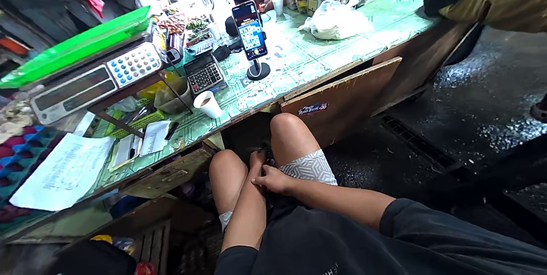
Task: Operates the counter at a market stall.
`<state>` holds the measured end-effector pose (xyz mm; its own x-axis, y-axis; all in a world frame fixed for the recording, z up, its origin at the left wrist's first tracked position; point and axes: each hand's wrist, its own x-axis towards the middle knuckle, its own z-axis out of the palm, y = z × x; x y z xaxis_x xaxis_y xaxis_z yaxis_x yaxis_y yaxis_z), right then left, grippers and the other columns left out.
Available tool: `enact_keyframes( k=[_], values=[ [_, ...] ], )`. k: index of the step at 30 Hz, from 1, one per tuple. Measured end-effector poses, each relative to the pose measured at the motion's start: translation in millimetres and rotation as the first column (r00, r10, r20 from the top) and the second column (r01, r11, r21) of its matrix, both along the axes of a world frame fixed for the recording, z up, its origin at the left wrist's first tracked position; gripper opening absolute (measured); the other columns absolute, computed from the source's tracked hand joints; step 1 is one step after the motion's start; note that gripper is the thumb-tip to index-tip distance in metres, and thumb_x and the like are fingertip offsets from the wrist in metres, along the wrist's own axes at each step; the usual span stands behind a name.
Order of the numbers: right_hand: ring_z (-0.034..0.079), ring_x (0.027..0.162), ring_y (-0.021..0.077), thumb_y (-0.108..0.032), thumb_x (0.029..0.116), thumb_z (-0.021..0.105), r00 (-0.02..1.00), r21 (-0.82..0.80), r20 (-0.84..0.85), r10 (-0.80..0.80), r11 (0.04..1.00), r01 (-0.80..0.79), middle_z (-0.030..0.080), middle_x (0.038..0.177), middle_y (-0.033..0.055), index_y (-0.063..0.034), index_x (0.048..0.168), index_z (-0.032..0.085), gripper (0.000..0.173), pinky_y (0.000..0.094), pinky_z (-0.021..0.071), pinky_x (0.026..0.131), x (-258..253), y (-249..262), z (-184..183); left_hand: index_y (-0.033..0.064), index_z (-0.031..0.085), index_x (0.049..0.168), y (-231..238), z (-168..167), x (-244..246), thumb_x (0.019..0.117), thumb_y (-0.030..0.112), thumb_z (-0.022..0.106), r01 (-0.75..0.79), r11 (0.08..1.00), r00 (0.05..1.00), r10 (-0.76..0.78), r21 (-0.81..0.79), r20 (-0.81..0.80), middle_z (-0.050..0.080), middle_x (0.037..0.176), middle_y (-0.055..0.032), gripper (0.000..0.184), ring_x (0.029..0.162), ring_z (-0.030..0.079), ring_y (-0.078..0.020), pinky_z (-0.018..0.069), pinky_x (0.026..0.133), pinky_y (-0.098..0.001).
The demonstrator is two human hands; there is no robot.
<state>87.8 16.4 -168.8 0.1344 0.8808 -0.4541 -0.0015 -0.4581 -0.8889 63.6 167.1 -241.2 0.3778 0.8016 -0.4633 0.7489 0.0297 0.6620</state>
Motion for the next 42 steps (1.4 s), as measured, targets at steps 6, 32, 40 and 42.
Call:
enact_keyframes(
  k=[6, 32, 40, 42],
  values=[
    [0.062, 0.123, 0.0323, -0.048, 0.0916, 0.072, 0.999, -0.006, 0.040, 0.007, 1.000, -0.007, 0.061, 0.134, 0.0218, 0.0001, 0.146, 0.045, 0.077, 0.0540, 0.0500, 0.105, 0, 2, -3, 0.0010, 0.072, 0.112, -2, 1, -1, 0.1032, 0.036, 0.061, 0.015, 0.999, 1.000, -0.015, 0.038, -0.016, 0.073, 0.107, -0.0180, 0.038, 0.100, 0.070, -0.0303, 0.0543, 0.094, -0.0520],
    [0.063, 0.121, 0.0313, -0.048, 0.0920, 0.071, 0.999, -0.013, 0.026, 0.018, 1.000, -0.018, 0.060, 0.134, 0.0224, 0.0000, 0.148, 0.040, 0.080, 0.0516, 0.0525, 0.102, 1, -2, 1, 0.0034, 0.070, 0.117, -1, -1, -1, 0.1015, 0.038, 0.061, 0.002, 1.000, 1.000, -0.002, 0.000, -0.021, 0.073, 0.109, -0.0171, 0.039, 0.100, 0.071, -0.0295, 0.0551, 0.092, -0.0517],
    [0.065, 0.114, 0.0314, -0.047, 0.0942, 0.070, 1.000, 0.000, 0.011, 0.015, 1.000, -0.015, 0.061, 0.129, 0.0227, 0.0007, 0.146, 0.042, 0.075, 0.0505, 0.0549, 0.097, 1, -1, -1, -0.0037, 0.070, 0.115, -35, 59, -5, 0.1038, 0.033, 0.058, -0.027, 0.999, 1.000, 0.027, -0.021, -0.005, 0.070, 0.115, -0.0240, 0.040, 0.110, 0.066, -0.0351, 0.0486, 0.099, -0.0543],
    [0.065, 0.114, 0.0317, -0.047, 0.0948, 0.069, 1.000, -0.008, 0.014, 0.018, 1.000, -0.018, 0.061, 0.130, 0.0232, 0.0005, 0.147, 0.041, 0.076, 0.0503, 0.0548, 0.097, 1, -2, 1, -0.0030, 0.070, 0.116, -36, 60, -7, 0.1029, 0.033, 0.058, -0.008, 1.000, 1.000, 0.008, -0.014, -0.018, 0.069, 0.119, -0.0244, 0.040, 0.115, 0.065, -0.0359, 0.0473, 0.101, -0.0545]
  ],
)
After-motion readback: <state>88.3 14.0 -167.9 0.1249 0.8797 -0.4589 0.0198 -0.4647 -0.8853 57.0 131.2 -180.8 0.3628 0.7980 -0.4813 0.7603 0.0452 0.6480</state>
